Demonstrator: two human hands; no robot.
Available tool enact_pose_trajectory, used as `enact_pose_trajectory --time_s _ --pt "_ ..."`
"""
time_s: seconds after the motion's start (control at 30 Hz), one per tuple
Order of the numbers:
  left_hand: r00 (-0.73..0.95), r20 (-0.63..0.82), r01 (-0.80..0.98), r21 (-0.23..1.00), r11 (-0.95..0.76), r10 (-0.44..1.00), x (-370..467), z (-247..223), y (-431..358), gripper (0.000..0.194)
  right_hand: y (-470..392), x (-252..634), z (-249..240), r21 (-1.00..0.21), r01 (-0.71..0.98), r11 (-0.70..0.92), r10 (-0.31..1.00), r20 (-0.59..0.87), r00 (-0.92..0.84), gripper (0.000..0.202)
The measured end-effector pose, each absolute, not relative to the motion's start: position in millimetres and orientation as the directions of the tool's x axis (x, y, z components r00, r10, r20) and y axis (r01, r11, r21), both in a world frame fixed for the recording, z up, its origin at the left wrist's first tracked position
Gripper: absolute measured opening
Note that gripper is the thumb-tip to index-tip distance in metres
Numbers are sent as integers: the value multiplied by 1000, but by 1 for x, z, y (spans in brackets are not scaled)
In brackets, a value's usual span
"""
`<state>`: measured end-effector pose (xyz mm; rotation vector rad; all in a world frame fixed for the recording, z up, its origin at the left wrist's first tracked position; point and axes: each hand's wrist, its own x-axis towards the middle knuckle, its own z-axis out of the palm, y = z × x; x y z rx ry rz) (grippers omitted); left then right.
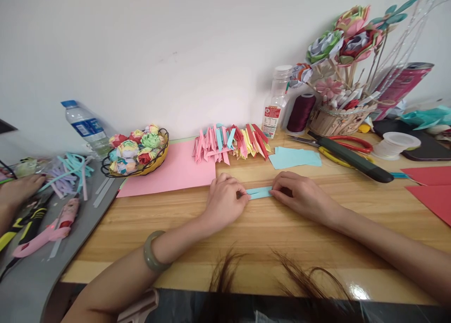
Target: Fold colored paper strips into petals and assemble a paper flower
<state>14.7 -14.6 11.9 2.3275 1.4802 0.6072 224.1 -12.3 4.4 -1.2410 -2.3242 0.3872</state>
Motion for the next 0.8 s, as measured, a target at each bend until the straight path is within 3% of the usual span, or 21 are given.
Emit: enact_pose_trajectory --time_s 0.53,0.8 --pt "359 96 788 502 -357 928 16 13 -8 13 -7 222 8 -492 730 474 874 162 -458 15" --pt "372 135 798 460 -390 918 17 12 -9 13 -10 221 7 -489 710 507 859 218 -463 19"
